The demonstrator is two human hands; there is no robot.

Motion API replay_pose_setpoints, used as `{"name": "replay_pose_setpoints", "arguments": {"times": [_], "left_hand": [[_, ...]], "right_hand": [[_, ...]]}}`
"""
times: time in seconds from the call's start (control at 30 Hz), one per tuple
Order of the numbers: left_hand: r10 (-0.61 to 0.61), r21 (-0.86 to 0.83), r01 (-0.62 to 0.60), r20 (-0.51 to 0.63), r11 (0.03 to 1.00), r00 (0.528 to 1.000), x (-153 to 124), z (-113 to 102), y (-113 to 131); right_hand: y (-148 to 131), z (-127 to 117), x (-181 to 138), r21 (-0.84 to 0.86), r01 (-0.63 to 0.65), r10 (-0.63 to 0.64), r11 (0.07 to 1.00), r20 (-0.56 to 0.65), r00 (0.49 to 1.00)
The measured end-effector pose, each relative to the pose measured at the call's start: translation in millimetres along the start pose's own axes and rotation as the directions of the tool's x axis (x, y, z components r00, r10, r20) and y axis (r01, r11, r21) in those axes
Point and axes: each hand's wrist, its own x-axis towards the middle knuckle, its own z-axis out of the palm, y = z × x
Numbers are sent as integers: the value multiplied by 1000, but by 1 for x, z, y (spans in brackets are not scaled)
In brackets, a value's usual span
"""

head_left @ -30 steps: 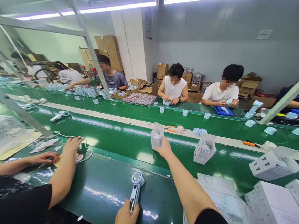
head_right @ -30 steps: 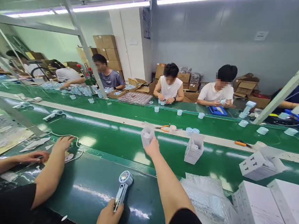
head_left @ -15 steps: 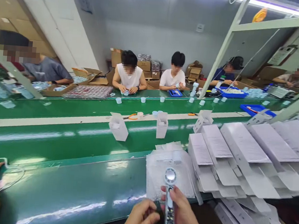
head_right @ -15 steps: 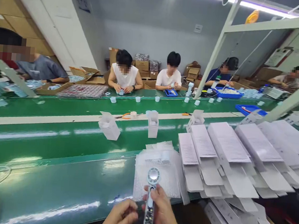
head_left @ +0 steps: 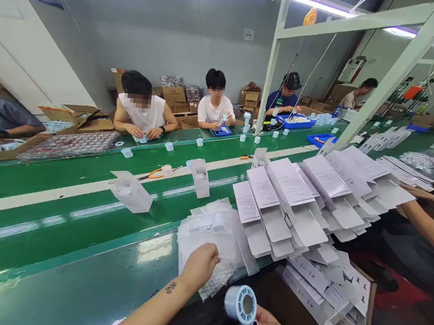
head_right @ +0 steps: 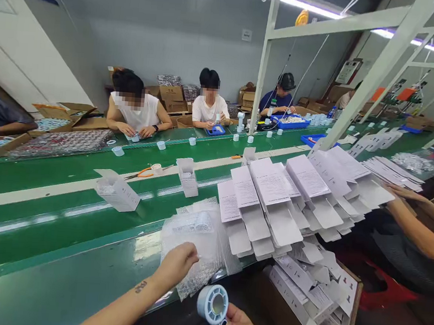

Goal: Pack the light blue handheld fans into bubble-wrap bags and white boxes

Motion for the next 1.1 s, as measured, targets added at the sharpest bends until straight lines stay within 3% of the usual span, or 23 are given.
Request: {"name": "replay_pose_setpoints", "arguments": {"times": [0.17, 0.27, 0.33, 0.4, 0.47, 0.57, 0.63, 0.7, 0.83, 0.93, 1.0, 1.1], "left_hand": [[27, -169, -25, 5, 985, 1000, -8, -43, -4], [163, -319, -131, 75, 939, 984, -17, -47, -9], [185, -412, -139, 73, 900, 980, -20, -46, -13], [112, -495, -133, -71, 858, 991, -21, -49, -15], [-5, -624, -159, -252, 765, 968, -20, -60, -18], [-214, -805, -146, -320, 574, 923, -20, -84, -34], [-350, -804, -46, -308, 592, 885, -24, -96, -60], [-441, -707, 110, -304, 699, 845, -33, -100, -99], [-587, -541, 362, -329, 759, 740, -63, -90, -181], [-618, -417, 465, -409, 781, 671, -85, -70, -208], [-561, -337, 450, -438, 827, 703, -97, -45, -200], [-396, -243, 326, -343, 913, 852, -116, 10, -164]], "right_hand": [[-15, 5, 33, 31, 32, -37, 999, 165, 986], [-24, -2, 54, 35, 48, -54, 998, 200, 978], [-25, -7, 67, 49, 38, -46, 998, 191, 981], [-22, -11, 77, 76, 30, -43, 997, 179, 983], [-17, -13, 82, 99, 42, -58, 994, 168, 984], [-8, -11, 82, 114, 42, -61, 993, 167, 984], [-3, -8, 81, 111, 16, -37, 994, 185, 982], [2, -4, 80, 106, -18, -5, 994, 205, 979], [12, 8, 82, 67, -69, 57, 995, 165, 985], [24, 19, 82, 47, -89, 85, 995, 79, 993], [35, 27, 80, 56, -88, 87, 994, 28, 996], [56, 33, 74, 61, -78, 81, 995, -49, 995]]}}
